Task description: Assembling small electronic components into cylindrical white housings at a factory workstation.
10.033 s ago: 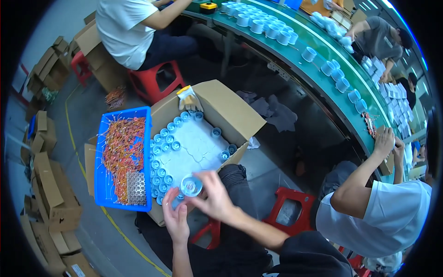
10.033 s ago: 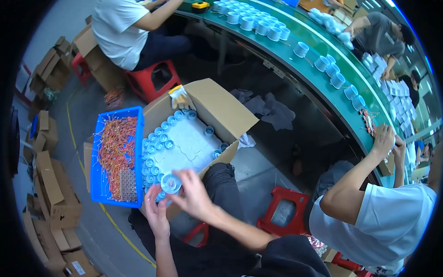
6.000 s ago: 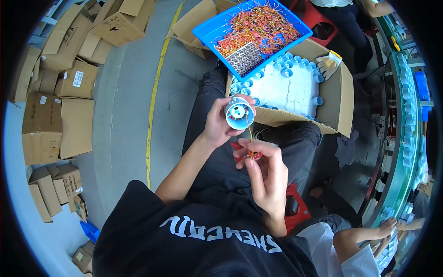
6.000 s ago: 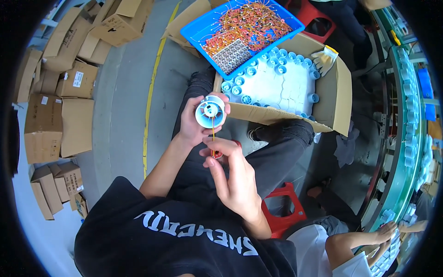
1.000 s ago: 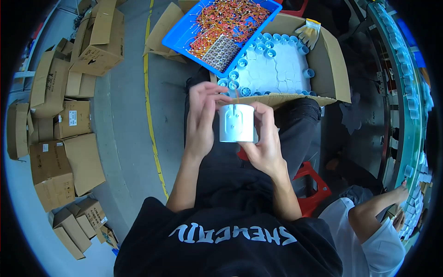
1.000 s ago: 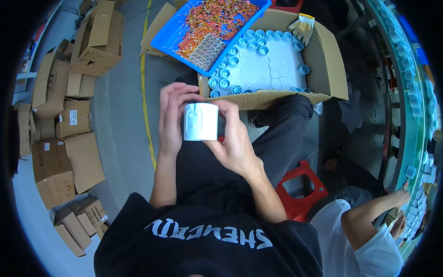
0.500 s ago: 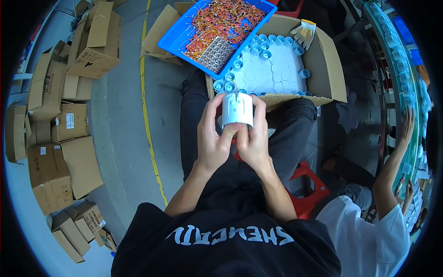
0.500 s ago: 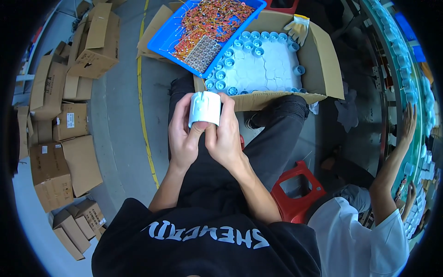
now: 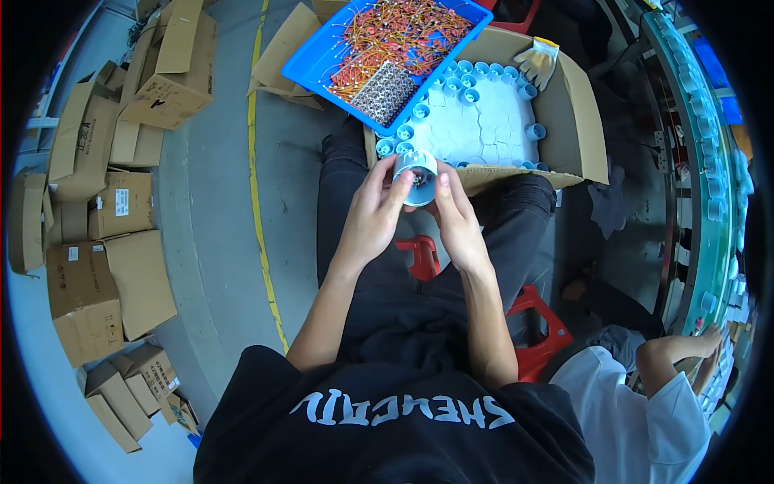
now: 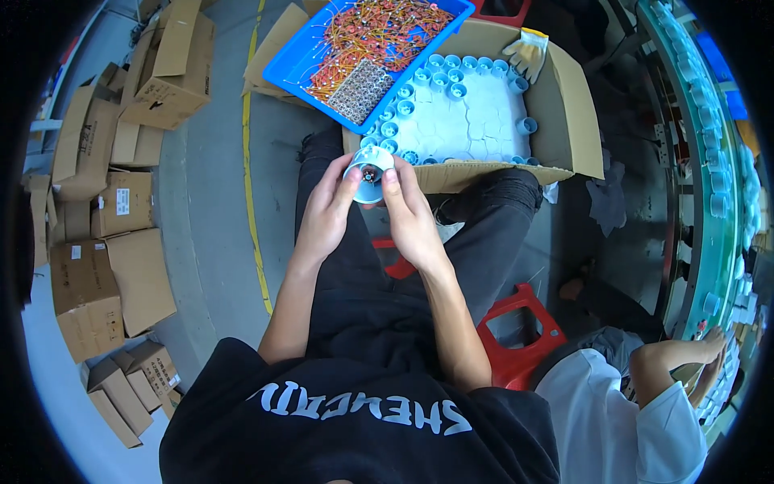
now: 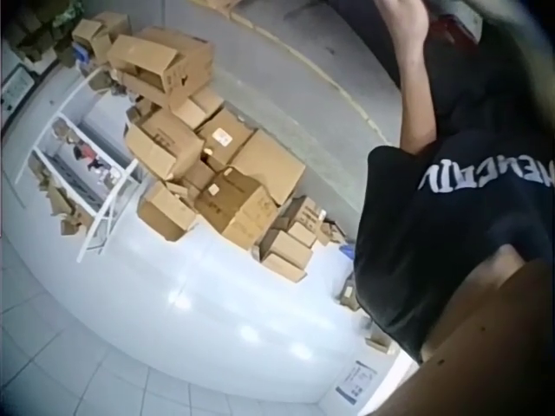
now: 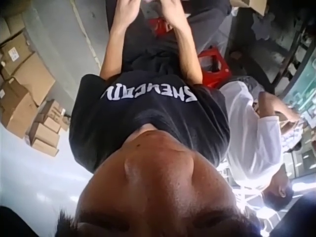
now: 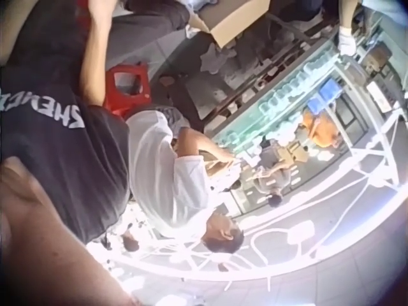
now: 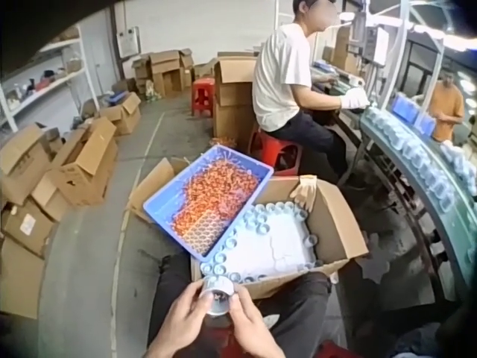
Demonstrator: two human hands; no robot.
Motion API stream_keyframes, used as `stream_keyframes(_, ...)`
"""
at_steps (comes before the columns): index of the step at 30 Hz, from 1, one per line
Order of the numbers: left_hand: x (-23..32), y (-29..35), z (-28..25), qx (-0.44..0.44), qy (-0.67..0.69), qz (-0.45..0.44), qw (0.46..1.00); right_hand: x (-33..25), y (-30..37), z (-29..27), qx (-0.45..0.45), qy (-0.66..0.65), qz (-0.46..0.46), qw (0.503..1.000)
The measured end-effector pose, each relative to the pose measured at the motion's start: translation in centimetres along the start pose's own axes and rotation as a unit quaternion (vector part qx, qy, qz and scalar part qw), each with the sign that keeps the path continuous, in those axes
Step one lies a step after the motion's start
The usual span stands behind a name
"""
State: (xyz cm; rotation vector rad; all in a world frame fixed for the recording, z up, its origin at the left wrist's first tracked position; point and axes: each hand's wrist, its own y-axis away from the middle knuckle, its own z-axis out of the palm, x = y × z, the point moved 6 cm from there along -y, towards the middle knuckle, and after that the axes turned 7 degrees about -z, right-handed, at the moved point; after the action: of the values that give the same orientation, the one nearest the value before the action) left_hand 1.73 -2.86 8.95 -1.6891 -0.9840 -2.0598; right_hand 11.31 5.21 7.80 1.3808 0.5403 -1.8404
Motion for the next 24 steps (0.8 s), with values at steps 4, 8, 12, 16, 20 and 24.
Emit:
stream_keyframes(4,-0.1,-0.2,-0.1,0.006,-0.057,0.049,0.997,-0.4,0.2,0.6,0.005,-0.023,-0.011,1.0)
stream_keyframes(8,0.2,-0.1,0.2,0.01,-0.01,0.009,1.0,-0.3,0.3,0.4,-0.003,0.016,-0.033,0.999)
stream_keyframes(12,-0.2,-0.3,-0.1,0.04,-0.017,0.035,0.998,-1.2,0.6,0.4,-0.026,0.133,-0.081,0.987)
stream_keyframes(16,-0.4,-0.2,-0.4,0.032,0.038,0.022,0.999,-1.5,1.1,0.7,-0.036,0.176,-0.105,0.978)
stream_keyframes(20,-0.8,-0.3,0.1,0.039,0.025,0.023,0.999,-1.1,1.4,0.6,-0.042,0.117,-0.117,0.985)
stream_keyframes(24,1.2,0.1,0.5,-0.05,-0.014,0.095,0.994,-1.6,1.2,-0.9,-0.07,0.002,-0.106,0.992)
